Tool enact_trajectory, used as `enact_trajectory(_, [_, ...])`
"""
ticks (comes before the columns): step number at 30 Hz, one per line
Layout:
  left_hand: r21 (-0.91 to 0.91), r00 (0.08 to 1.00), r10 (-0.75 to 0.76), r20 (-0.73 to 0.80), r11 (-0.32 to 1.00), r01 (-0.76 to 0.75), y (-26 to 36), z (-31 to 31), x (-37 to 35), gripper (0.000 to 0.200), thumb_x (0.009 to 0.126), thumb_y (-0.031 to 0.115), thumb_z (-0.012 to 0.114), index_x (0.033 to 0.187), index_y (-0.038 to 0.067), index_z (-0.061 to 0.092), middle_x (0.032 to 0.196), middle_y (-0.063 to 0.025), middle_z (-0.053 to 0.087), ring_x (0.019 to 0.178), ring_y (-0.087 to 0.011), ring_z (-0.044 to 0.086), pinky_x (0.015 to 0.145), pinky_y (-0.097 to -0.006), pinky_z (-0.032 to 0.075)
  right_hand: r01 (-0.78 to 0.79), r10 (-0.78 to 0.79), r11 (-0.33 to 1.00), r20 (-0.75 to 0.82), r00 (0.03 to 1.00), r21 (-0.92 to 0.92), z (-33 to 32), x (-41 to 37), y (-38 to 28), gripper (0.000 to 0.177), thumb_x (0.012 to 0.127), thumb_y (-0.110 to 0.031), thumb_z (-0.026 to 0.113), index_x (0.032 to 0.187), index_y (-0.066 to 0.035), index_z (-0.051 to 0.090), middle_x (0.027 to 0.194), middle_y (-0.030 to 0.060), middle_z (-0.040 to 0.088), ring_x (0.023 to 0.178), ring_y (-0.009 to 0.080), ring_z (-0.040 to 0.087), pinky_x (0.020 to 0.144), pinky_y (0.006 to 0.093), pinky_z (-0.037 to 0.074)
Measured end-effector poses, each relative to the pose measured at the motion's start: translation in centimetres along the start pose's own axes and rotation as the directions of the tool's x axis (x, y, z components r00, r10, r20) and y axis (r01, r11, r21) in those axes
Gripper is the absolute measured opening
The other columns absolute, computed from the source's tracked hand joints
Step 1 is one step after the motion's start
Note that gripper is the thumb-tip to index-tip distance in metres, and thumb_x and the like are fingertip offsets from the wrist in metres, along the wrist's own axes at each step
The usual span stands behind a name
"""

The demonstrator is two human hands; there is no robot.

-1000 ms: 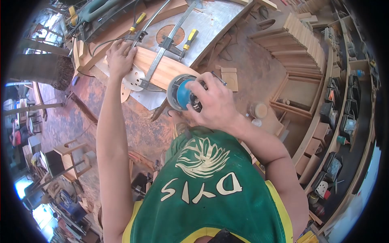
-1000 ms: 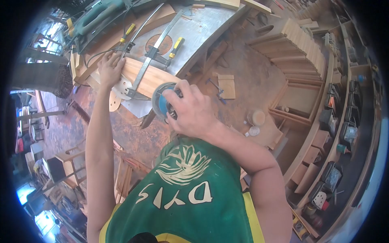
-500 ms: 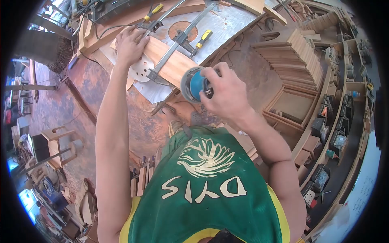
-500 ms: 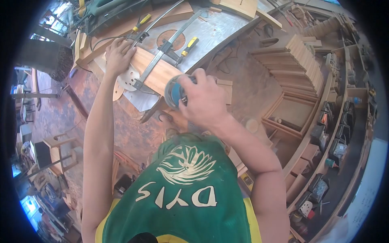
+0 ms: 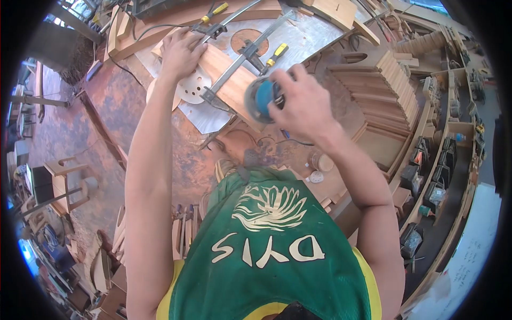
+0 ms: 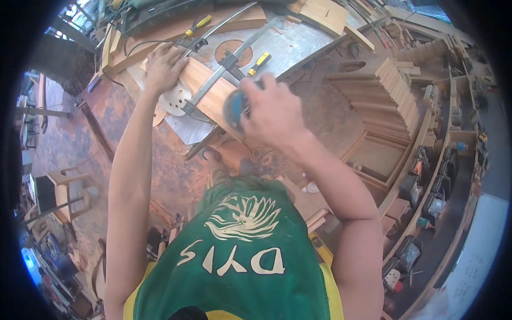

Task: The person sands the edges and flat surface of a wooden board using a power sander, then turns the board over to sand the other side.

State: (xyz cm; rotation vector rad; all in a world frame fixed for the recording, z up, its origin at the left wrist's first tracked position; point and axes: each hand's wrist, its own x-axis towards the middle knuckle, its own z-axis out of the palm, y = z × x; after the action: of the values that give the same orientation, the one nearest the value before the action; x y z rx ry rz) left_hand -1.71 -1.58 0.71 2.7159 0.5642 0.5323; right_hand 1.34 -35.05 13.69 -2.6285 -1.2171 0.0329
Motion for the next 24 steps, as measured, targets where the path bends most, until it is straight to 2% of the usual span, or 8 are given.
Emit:
enact_trajectory(2, [0.006,1.000,-0.008,0.005,1.000,0.008,-0.1,0.0,0.0,0.041,0.099,0.046,0.071,0.135,0.028,0.076,0.159,-0.0112,0.054,0.146,-0.0415,0.040,0.123,-0.0534,0.031,-0.042,0.042,0.999,-0.013,0.999,-0.024,-0.1,0.9,1.6,0.043,0.081,-0.023,0.081,0.121,-0.018,0.065,0.113,0.0140,0.060,0.099,0.0367,0.070,0.083,0.0492,0.060])
enact_trajectory(5, [0.021,0.999,-0.028,0.025,0.999,0.027,0.3,-0.1,0.2,0.041,0.099,0.047,0.070,0.135,0.028,0.077,0.159,-0.0103,0.054,0.147,-0.0400,0.040,0.125,-0.0532,0.029,0.002,-0.002,1.000,-0.006,1.000,0.013,-0.3,0.6,1.8,0.047,0.080,-0.024,0.082,0.124,-0.018,0.064,0.118,0.0193,0.061,0.101,0.0415,0.070,0.081,0.0533,0.061])
enact_trajectory(9, [0.005,1.000,-0.024,0.019,1.000,0.024,0.2,0.1,0.1,0.040,0.098,0.045,0.072,0.134,0.028,0.077,0.160,-0.0109,0.054,0.146,-0.0415,0.041,0.124,-0.0531,0.031,0.015,-0.018,0.998,0.034,0.999,0.065,0.3,-1.2,-0.3,0.044,0.081,-0.026,0.083,0.121,-0.018,0.066,0.112,0.0132,0.059,0.099,0.0368,0.069,0.082,0.0495,0.060])
enact_trajectory(13, [0.013,1.000,-0.015,0.012,1.000,0.015,0.0,0.2,0.1,0.040,0.099,0.044,0.072,0.134,0.028,0.077,0.159,-0.0115,0.054,0.145,-0.0416,0.041,0.123,-0.0524,0.032,-0.003,0.011,0.996,-0.088,0.996,0.087,1.0,-0.6,1.8,0.046,0.081,-0.025,0.082,0.122,-0.017,0.064,0.117,0.0170,0.059,0.101,0.0408,0.069,0.079,0.0535,0.061])
enact_trajectory(16, [0.033,1.000,-0.007,0.006,0.999,0.007,0.1,0.2,0.2,0.040,0.099,0.045,0.072,0.134,0.028,0.077,0.158,-0.0118,0.055,0.145,-0.0417,0.042,0.123,-0.0521,0.033,-0.104,0.103,0.992,0.005,0.995,0.077,0.5,-0.1,3.8,0.046,0.081,-0.025,0.082,0.123,-0.018,0.065,0.117,0.0166,0.059,0.100,0.0409,0.068,0.080,0.0535,0.060])
enact_trajectory(22, [0.062,1.000,0.017,-0.005,0.998,-0.017,-0.1,0.2,0.3,0.040,0.099,0.045,0.071,0.134,0.028,0.078,0.157,-0.0115,0.056,0.144,-0.0415,0.043,0.123,-0.0520,0.033,0.032,-0.008,0.974,-0.111,0.994,0.224,2.2,-3.4,1.7,0.047,0.080,-0.026,0.082,0.124,-0.019,0.065,0.117,0.0159,0.059,0.099,0.0407,0.068,0.080,0.0529,0.060])
enact_trajectory(24, [0.072,1.000,0.030,-0.007,0.997,-0.029,-0.3,0.4,0.3,0.040,0.099,0.046,0.071,0.133,0.028,0.078,0.157,-0.0112,0.056,0.143,-0.0414,0.043,0.122,-0.0519,0.034,-0.001,0.037,0.968,-0.140,0.989,0.251,2.4,-3.2,2.0,0.047,0.080,-0.026,0.083,0.123,-0.020,0.065,0.117,0.0155,0.059,0.099,0.0407,0.068,0.080,0.0531,0.060])
